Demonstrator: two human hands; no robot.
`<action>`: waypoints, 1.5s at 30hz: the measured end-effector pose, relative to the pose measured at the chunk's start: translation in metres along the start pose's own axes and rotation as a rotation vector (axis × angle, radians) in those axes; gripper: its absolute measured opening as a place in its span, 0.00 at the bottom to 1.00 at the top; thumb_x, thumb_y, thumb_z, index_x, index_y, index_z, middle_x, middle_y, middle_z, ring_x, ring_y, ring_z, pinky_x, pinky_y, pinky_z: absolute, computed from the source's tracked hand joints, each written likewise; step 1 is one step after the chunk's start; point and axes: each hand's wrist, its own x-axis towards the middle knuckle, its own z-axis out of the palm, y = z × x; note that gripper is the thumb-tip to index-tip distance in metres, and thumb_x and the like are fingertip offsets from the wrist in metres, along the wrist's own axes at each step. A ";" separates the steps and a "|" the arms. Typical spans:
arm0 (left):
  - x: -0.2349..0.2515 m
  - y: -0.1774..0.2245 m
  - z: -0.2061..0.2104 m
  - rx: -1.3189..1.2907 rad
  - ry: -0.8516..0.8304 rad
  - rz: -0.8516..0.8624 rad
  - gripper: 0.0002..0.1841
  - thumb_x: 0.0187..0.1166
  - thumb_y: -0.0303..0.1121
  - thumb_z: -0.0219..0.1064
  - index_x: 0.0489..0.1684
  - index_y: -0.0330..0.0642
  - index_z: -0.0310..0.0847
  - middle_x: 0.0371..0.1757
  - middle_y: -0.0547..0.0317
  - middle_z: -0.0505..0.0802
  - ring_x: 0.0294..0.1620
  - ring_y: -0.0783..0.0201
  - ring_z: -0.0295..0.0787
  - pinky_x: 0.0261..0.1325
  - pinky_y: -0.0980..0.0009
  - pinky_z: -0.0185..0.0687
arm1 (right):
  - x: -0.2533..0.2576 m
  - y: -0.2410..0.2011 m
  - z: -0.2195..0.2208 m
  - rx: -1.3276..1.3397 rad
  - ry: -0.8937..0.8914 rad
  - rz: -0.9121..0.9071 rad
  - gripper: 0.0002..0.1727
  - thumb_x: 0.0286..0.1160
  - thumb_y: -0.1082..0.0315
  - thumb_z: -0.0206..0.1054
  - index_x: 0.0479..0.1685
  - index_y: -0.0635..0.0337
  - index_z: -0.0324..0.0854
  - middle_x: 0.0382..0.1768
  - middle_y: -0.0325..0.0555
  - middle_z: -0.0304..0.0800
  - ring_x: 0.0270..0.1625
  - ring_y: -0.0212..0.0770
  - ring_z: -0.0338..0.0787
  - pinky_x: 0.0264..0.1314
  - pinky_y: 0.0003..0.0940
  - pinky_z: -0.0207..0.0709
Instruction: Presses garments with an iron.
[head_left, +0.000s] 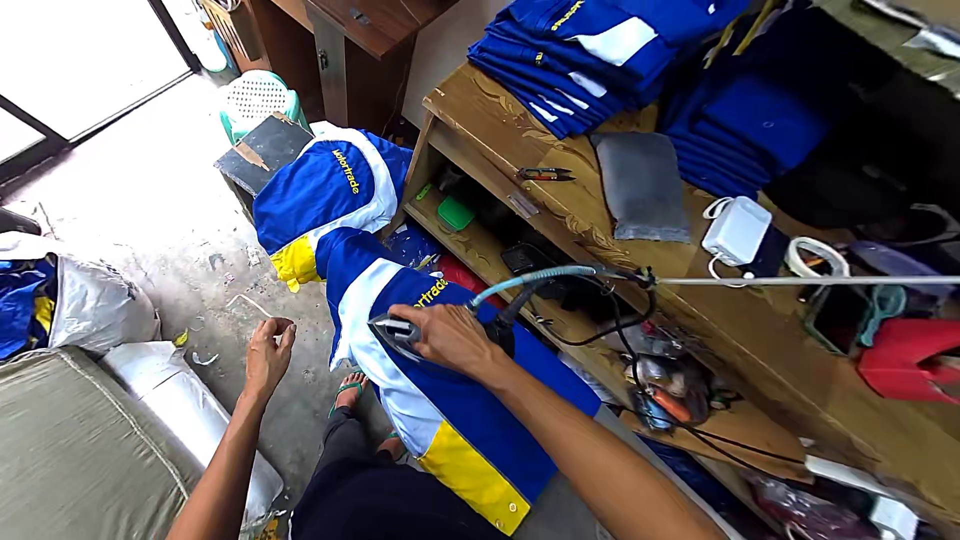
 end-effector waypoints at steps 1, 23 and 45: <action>0.002 0.004 -0.001 -0.020 -0.001 -0.013 0.16 0.86 0.38 0.61 0.53 0.34 0.87 0.50 0.42 0.91 0.52 0.50 0.90 0.58 0.54 0.84 | -0.005 -0.003 0.002 -0.001 -0.009 0.004 0.33 0.72 0.61 0.67 0.81 0.30 0.72 0.42 0.57 0.92 0.44 0.63 0.92 0.42 0.64 0.78; 0.075 0.099 0.093 0.447 -0.184 0.773 0.27 0.94 0.54 0.38 0.90 0.70 0.65 0.95 0.65 0.61 0.98 0.46 0.40 0.92 0.33 0.32 | -0.148 0.008 0.086 0.052 0.164 0.212 0.36 0.66 0.60 0.74 0.81 0.33 0.76 0.33 0.55 0.90 0.31 0.58 0.92 0.31 0.56 0.82; 0.079 0.101 0.091 0.473 -0.207 0.760 0.29 0.93 0.55 0.37 0.91 0.69 0.64 0.96 0.66 0.60 0.98 0.46 0.39 0.92 0.33 0.29 | -0.259 0.065 0.127 0.177 0.189 0.283 0.35 0.79 0.27 0.53 0.79 0.34 0.79 0.38 0.52 0.94 0.37 0.56 0.93 0.37 0.59 0.82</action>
